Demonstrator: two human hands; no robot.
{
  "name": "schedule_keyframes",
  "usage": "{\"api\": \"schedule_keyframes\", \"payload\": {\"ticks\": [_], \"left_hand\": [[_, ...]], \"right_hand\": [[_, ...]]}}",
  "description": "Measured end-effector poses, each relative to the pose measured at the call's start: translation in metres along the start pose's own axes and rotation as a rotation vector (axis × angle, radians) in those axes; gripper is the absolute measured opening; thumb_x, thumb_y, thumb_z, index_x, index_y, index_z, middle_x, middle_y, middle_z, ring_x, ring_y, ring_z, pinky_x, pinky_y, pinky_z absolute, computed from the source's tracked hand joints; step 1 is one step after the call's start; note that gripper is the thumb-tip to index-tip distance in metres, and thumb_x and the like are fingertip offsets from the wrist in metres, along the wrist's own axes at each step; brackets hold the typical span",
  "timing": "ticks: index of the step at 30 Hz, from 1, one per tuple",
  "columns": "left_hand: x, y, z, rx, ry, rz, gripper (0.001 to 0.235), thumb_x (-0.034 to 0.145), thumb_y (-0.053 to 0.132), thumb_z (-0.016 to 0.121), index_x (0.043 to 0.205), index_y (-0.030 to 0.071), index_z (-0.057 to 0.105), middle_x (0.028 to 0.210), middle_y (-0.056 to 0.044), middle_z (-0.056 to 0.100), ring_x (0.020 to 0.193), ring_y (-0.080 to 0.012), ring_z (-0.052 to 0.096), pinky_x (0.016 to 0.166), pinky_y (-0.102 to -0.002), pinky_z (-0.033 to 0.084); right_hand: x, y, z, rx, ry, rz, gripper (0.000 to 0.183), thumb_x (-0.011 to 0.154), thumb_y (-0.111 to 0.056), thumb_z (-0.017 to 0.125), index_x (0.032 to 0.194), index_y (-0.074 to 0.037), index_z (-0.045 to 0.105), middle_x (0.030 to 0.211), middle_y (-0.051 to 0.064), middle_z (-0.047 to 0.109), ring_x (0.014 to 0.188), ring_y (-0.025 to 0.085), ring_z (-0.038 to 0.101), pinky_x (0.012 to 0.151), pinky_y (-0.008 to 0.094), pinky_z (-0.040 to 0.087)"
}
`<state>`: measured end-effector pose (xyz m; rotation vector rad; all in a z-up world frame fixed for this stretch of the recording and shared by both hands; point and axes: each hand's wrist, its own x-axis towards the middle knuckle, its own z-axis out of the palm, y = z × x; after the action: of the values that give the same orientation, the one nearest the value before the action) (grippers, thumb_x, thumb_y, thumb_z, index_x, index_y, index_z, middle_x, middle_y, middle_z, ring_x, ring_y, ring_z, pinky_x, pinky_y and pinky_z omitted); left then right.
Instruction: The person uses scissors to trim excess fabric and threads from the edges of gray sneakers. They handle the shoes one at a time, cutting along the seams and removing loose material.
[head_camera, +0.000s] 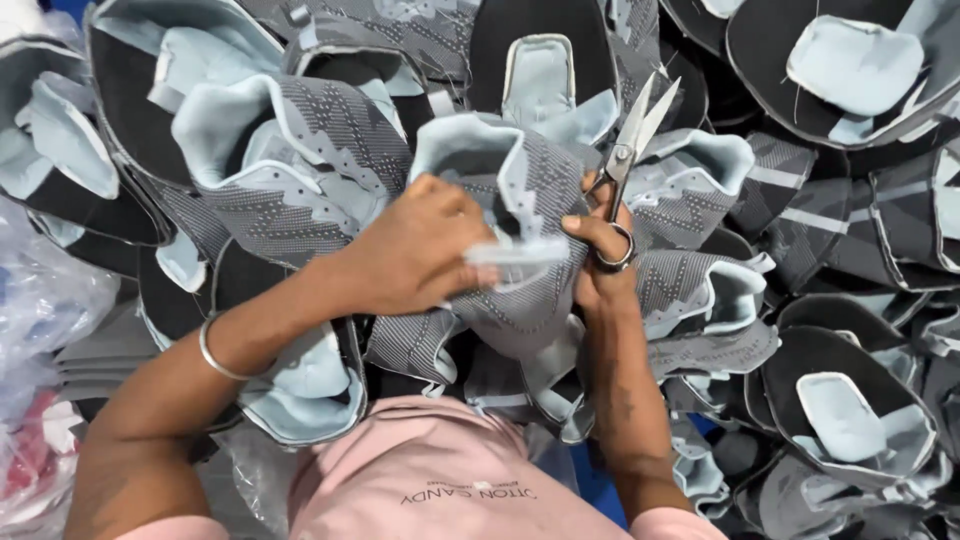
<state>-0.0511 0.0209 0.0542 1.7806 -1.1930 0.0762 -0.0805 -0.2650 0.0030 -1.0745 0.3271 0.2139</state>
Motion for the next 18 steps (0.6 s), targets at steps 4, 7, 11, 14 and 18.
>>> {"api": "schedule_keyframes", "payload": {"ticks": [4,7,11,14,18], "left_hand": [[-0.010,-0.005,0.001,0.050,0.185,-0.422,0.024,0.104,0.029,0.067,0.104,0.005,0.063,0.085,-0.014,0.062,0.083,-0.0330,0.061,0.079,-0.046,0.048],[-0.006,-0.008,0.004,0.005,0.313,-0.662,0.026,0.102,0.024,0.067,0.103,-0.002,0.060,0.072,-0.016,0.064,0.065,-0.0361,0.066,0.056,-0.046,0.047],[0.001,-0.022,0.016,0.283,0.092,-0.615,0.026,0.099,0.026,0.066,0.094,0.001,0.061,0.074,-0.014,0.066,0.066,-0.0373,0.068,0.057,-0.051,0.052],[0.008,-0.027,0.014,0.350,-0.102,-0.537,0.026,0.091,0.031,0.064,0.101,0.006,0.066,0.088,-0.015,0.070,0.079,-0.0355,0.071,0.064,-0.050,0.056],[0.016,-0.033,-0.023,0.101,-0.206,-0.454,0.039,0.098,0.036,0.062,0.120,0.004,0.065,0.119,-0.018,0.066,0.097,-0.0400,0.065,0.076,-0.052,0.053]], "right_hand": [[-0.003,-0.006,0.041,0.075,0.044,-0.148,0.061,0.072,-0.006,0.072,0.128,-0.004,0.048,0.116,0.008,0.054,0.115,0.026,0.059,0.109,0.039,0.049],[-0.013,-0.011,0.058,0.129,-0.001,-0.290,0.055,0.069,-0.004,0.072,0.118,-0.009,0.048,0.110,0.009,0.054,0.111,0.026,0.060,0.106,0.039,0.052],[-0.013,-0.007,0.032,-0.234,0.059,-0.459,0.051,0.075,-0.006,0.076,0.120,-0.008,0.051,0.103,0.001,0.049,0.094,0.014,0.049,0.087,0.028,0.043],[-0.008,-0.021,0.039,-0.459,0.048,-0.460,0.047,0.081,-0.007,0.079,0.120,-0.006,0.054,0.093,-0.003,0.046,0.080,0.007,0.042,0.075,0.022,0.035],[0.004,-0.034,0.043,-0.675,0.058,-0.440,0.039,0.089,-0.003,0.080,0.119,-0.003,0.056,0.086,-0.006,0.045,0.075,0.005,0.041,0.070,0.020,0.033]]}}
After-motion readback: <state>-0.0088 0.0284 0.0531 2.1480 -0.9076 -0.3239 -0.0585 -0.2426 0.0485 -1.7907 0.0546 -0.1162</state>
